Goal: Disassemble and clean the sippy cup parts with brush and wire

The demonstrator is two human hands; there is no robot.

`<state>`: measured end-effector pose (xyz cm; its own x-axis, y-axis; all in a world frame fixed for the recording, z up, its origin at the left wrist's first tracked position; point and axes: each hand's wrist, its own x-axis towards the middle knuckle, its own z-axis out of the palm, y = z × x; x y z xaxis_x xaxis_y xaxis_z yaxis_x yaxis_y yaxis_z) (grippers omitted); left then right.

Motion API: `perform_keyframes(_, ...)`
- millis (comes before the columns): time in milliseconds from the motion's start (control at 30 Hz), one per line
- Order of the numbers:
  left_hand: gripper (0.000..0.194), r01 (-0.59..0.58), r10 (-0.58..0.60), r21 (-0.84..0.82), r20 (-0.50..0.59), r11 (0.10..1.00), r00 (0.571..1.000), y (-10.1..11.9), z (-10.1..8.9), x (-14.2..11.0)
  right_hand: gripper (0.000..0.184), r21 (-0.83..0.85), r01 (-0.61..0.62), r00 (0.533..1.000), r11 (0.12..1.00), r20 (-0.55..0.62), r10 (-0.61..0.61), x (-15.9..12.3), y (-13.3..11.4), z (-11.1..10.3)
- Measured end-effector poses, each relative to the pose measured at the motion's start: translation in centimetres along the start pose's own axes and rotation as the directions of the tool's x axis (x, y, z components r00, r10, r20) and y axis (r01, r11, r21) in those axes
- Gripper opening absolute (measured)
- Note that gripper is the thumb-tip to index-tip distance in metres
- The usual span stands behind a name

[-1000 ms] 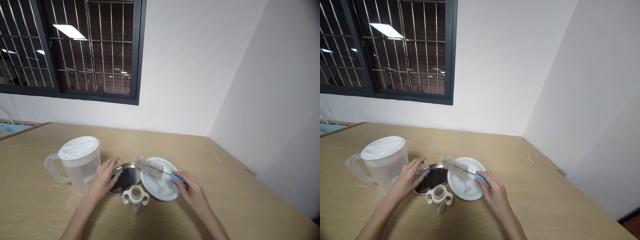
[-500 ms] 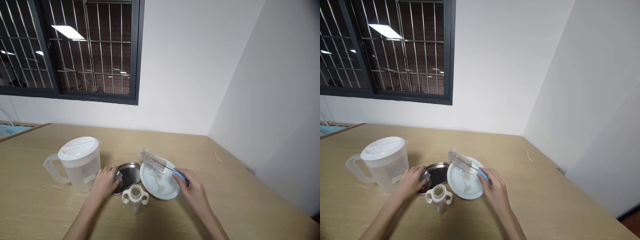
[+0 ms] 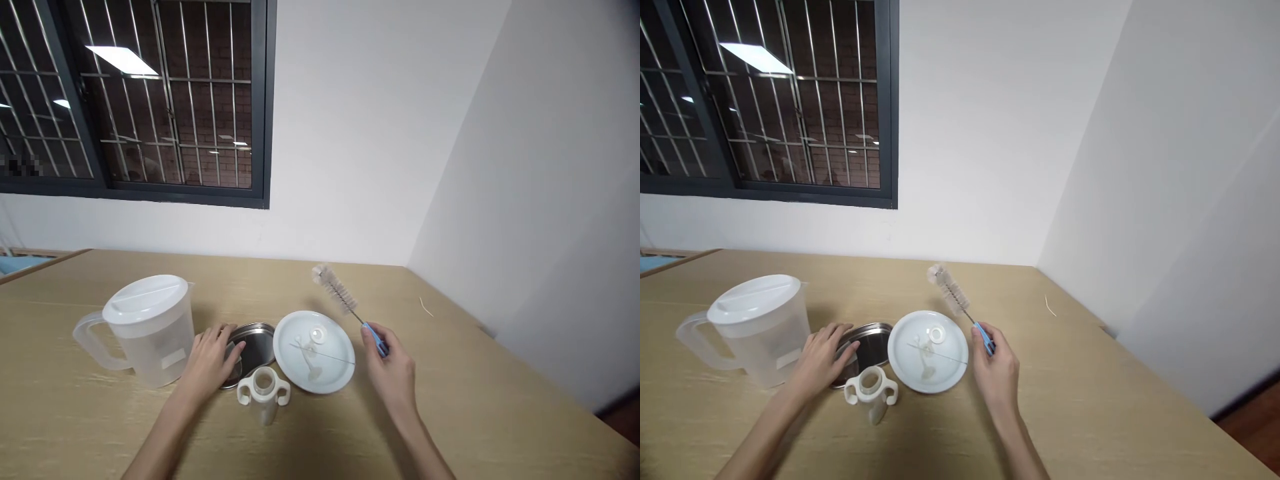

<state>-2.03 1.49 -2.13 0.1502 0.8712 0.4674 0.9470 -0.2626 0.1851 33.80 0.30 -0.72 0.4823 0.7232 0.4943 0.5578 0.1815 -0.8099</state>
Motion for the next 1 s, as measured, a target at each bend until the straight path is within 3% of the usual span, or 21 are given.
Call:
perform_keyframes(200,0.033,0.02,-0.025,-0.127,-0.039,0.992,0.999,1.3,-0.9,0.5,0.051,0.038,-0.049,0.999,0.998,-0.018,0.05,0.3,-0.1,0.2)
perform_keyframes(333,0.034,0.066,-0.052,-0.249,0.062,0.966,0.997,4.3,-2.7,2.4,0.051,0.086,-0.061,0.997,0.994,-0.032,0.064,0.5,0.1,0.2)
perform_keyframes(433,0.035,0.019,0.036,-0.301,0.177,0.954,0.984,7.6,-4.1,4.6,0.05,0.116,-0.079,0.995,0.99,-0.053,0.085,0.8,0.3,0.1)
perform_keyframes(533,0.036,-0.056,0.124,-0.221,0.308,0.974,0.943,11.0,-4.4,7.1,0.051,0.122,-0.084,0.993,0.989,-0.069,0.093,1.0,0.6,0.0)
perform_keyframes(767,0.044,-0.185,0.207,-0.093,0.451,0.978,0.868,16.1,0.0,11.5,0.052,0.146,-0.076,0.991,0.986,-0.095,0.09,1.4,0.8,-0.1)
perform_keyframes(900,0.038,-0.29,0.234,0.021,0.535,0.957,0.812,18.0,2.4,11.9,0.051,0.153,-0.066,0.991,0.986,-0.107,0.083,1.5,0.7,-0.3)
perform_keyframes(1000,0.033,-0.327,0.207,0.115,0.571,0.938,0.795,18.9,3.6,11.8,0.05,0.156,-0.069,0.99,0.985,-0.112,0.087,1.5,0.6,-0.3)
